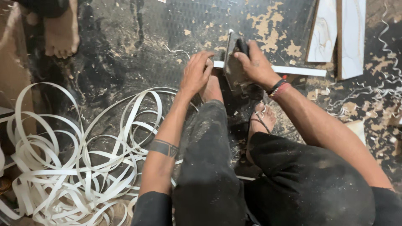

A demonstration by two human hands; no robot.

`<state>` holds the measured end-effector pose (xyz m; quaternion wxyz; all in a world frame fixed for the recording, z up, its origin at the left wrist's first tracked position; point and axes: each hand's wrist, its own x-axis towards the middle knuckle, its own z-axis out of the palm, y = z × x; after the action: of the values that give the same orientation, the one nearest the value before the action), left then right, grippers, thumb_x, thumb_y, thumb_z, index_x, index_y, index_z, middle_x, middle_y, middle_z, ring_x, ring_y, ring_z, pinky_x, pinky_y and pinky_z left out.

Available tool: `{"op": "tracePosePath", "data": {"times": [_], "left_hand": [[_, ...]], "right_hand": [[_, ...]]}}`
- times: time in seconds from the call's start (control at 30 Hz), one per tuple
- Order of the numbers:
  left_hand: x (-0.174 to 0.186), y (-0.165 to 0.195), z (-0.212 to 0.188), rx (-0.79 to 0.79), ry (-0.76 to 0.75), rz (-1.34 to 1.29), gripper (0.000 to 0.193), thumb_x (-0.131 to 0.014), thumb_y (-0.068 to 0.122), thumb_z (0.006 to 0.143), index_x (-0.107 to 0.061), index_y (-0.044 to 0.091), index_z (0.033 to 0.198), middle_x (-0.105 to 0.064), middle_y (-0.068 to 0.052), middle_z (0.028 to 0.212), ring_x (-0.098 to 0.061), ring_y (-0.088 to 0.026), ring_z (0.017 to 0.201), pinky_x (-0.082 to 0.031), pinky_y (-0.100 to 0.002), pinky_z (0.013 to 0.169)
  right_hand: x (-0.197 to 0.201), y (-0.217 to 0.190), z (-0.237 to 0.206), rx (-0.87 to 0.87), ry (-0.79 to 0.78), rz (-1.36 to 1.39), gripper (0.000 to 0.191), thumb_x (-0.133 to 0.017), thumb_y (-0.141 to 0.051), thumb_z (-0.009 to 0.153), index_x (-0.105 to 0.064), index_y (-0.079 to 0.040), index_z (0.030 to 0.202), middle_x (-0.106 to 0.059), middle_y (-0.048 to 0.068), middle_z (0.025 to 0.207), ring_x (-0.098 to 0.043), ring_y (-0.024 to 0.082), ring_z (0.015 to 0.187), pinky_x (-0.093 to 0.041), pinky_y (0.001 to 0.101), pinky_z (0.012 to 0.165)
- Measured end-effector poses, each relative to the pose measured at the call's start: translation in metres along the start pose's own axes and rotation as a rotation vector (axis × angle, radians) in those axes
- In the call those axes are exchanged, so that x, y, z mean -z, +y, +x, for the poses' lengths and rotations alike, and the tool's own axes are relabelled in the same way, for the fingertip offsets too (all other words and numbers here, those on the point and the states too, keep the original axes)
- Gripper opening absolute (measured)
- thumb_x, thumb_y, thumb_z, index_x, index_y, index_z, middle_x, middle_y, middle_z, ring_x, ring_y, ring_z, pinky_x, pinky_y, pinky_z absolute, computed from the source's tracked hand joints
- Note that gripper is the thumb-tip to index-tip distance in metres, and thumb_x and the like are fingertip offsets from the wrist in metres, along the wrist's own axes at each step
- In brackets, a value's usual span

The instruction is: The person sits on the floor and applies white edge banding tape to the edges of melamine boards, pressing it with a hand iron, then trims the excess banding with a utility knife and sets finished boards aside with a stack of completed pieces.

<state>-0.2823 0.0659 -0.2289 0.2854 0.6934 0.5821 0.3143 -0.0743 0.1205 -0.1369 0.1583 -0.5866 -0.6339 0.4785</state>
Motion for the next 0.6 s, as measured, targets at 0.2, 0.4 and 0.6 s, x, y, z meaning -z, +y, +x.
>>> {"op": "tracePosePath", "data": {"times": [0.2,0.4,0.6], "left_hand": [[-0.004,0.006,0.015,-0.216,-0.099,0.212,0.030,-0.078,0.020,0.086,-0.071,0.010,0.114,-0.069,-0.008,0.115,-0.062,-0.031,0.111,-0.050,-0.044,0.092],[0.000,0.008,0.016,-0.232,-0.142,0.234,0.023,-0.076,0.018,0.090,-0.072,0.009,0.110,-0.069,-0.009,0.106,-0.064,-0.032,0.105,-0.051,-0.044,0.090],[0.000,0.014,0.011,-0.124,-0.152,0.169,0.020,-0.073,0.016,0.093,-0.071,0.011,0.113,-0.069,-0.008,0.109,-0.068,-0.033,0.099,-0.054,-0.044,0.081]], "right_hand": [[0.047,0.046,-0.020,-0.195,0.041,0.106,0.037,-0.060,-0.032,0.102,-0.047,-0.004,0.121,-0.059,0.013,0.096,-0.059,0.025,0.081,-0.051,0.0427,0.070],[0.112,0.123,-0.051,0.039,0.188,-0.050,0.031,-0.061,-0.027,0.109,-0.054,-0.001,0.125,-0.063,0.012,0.105,-0.059,0.020,0.096,-0.049,0.0389,0.084],[0.157,0.152,-0.078,-0.266,0.212,0.008,0.033,-0.057,-0.029,0.109,-0.052,-0.002,0.127,-0.057,0.009,0.095,-0.054,0.015,0.081,-0.046,0.0350,0.068]]}}
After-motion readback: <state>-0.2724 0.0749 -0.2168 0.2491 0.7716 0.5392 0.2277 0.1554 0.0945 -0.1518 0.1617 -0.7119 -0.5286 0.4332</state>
